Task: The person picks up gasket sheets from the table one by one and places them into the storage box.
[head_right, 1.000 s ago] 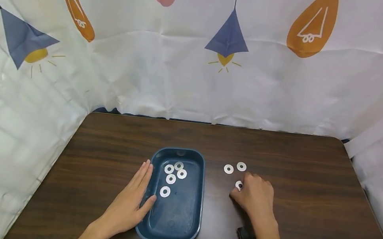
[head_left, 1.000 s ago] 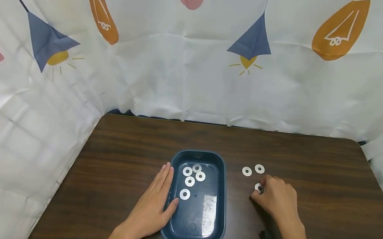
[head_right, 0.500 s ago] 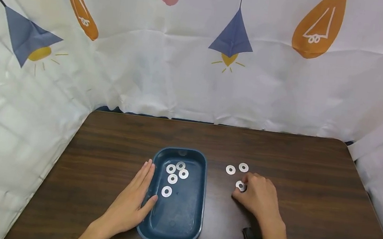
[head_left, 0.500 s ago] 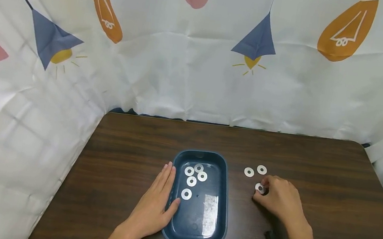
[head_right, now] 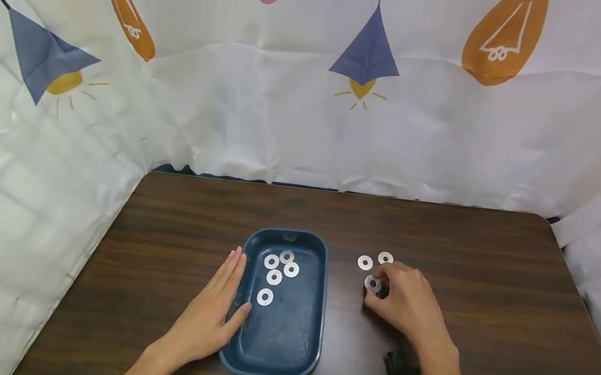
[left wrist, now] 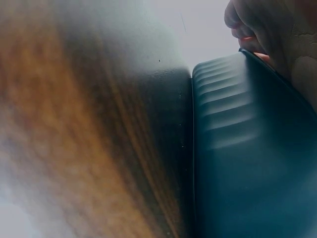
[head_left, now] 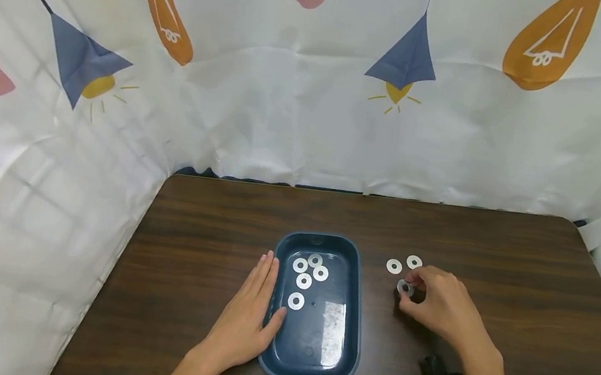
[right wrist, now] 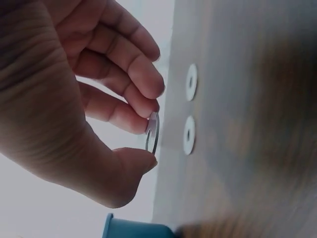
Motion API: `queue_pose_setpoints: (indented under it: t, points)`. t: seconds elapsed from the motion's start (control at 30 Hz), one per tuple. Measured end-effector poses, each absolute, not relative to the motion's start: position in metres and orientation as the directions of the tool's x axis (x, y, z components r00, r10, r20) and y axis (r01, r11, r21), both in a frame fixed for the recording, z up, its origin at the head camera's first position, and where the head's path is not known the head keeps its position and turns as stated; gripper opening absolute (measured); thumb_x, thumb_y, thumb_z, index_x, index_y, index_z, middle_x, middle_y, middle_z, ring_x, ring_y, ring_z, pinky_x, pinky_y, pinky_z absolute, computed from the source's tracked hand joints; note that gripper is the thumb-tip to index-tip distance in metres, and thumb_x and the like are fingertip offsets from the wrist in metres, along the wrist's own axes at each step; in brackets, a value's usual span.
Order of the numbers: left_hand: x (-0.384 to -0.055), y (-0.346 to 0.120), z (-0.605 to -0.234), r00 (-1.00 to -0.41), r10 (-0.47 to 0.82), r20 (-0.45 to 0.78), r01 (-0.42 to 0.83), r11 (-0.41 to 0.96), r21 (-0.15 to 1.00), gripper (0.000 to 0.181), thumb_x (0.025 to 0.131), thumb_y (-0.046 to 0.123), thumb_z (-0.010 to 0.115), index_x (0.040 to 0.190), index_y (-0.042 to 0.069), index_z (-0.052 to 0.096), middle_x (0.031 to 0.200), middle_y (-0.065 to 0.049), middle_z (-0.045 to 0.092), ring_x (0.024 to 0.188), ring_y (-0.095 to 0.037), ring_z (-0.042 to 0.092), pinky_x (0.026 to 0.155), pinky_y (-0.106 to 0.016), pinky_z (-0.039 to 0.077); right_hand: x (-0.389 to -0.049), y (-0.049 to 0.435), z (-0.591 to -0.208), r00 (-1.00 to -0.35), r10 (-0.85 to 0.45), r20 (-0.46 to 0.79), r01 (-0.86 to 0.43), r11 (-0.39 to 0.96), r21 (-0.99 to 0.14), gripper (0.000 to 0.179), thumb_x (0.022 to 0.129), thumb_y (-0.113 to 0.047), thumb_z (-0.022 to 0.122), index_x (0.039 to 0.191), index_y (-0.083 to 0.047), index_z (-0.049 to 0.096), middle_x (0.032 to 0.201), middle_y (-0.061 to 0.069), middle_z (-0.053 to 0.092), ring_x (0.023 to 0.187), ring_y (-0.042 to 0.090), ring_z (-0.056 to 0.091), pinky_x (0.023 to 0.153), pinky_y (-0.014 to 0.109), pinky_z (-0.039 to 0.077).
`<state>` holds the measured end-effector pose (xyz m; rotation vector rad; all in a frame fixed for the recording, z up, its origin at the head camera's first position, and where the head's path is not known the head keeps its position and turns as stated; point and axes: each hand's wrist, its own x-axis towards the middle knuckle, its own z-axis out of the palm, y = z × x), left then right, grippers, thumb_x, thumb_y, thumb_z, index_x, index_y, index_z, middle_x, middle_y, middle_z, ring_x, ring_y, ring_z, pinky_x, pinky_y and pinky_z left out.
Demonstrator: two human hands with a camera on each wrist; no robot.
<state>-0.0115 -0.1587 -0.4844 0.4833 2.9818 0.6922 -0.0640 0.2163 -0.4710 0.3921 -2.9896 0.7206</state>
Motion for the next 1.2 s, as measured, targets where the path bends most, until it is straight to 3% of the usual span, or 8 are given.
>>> queue_pose_setpoints:
  t: [0.3, 0.5, 0.77, 0.93, 1.2]
  points:
    - [-0.011, -0.16, -0.484, -0.958, 0.287, 0.014, 0.264, 0.859, 0.439, 0.091, 0.102, 0.04, 0.065, 0.171, 0.01, 0.013, 0.181, -0.008, 0.008, 0.169, -0.027, 0.009, 0.131, -0.058, 0.029, -0.069, 0.199, -0.454, -0.948, -0.309, 0.079, -0.312, 0.844, -0.436, 0.019, 0.081, -0.02, 0.084, 0.097, -0.012, 0.076, 0.091, -0.002, 0.078, 0.079, 0.009, 0.068, 0.073, 0.038, 0.06]
    - [-0.012, -0.16, -0.484, -0.951, 0.307, 0.029, 0.291, 0.86, 0.42, 0.091, 0.101, 0.039, 0.064, 0.171, 0.009, 0.014, 0.181, -0.004, 0.004, 0.169, -0.027, 0.009, 0.133, -0.055, 0.025, -0.067, 0.189, -0.446, -0.921, -0.366, 0.134, -0.388, 0.824, -0.414, 0.019, 0.081, -0.02, 0.086, 0.096, -0.013, 0.077, 0.089, -0.004, 0.077, 0.079, 0.006, 0.068, 0.073, 0.034, 0.062]
    - [-0.012, -0.159, -0.485, -0.95, 0.311, 0.033, 0.296, 0.862, 0.411, 0.091, 0.101, 0.039, 0.065, 0.17, 0.007, 0.016, 0.181, -0.008, 0.009, 0.169, -0.027, 0.01, 0.133, -0.054, 0.024, -0.065, 0.177, -0.437, -0.863, -0.433, 0.26, -0.504, 0.779, -0.372, 0.018, 0.078, -0.02, 0.086, 0.092, -0.015, 0.077, 0.087, -0.007, 0.073, 0.079, 0.008, 0.065, 0.072, 0.03, 0.059]
    - [-0.012, -0.159, -0.485, -0.95, 0.309, 0.047, 0.301, 0.861, 0.409, 0.091, 0.101, 0.037, 0.066, 0.17, 0.007, 0.016, 0.181, -0.008, 0.01, 0.169, -0.027, 0.011, 0.133, -0.054, 0.025, -0.067, 0.169, -0.435, -0.817, -0.476, 0.326, -0.57, 0.753, -0.33, 0.02, 0.077, -0.02, 0.087, 0.092, -0.013, 0.077, 0.086, -0.005, 0.073, 0.078, 0.009, 0.065, 0.076, 0.035, 0.06]
    - [-0.012, -0.157, -0.486, -0.951, 0.305, 0.048, 0.297, 0.863, 0.408, 0.09, 0.101, 0.037, 0.066, 0.17, 0.008, 0.016, 0.181, -0.008, 0.011, 0.169, -0.026, 0.011, 0.133, -0.055, 0.025, -0.07, 0.155, -0.43, -0.796, -0.504, 0.337, -0.598, 0.742, -0.304, 0.021, 0.077, -0.023, 0.087, 0.093, -0.014, 0.077, 0.088, -0.004, 0.073, 0.08, 0.011, 0.065, 0.08, 0.038, 0.059]
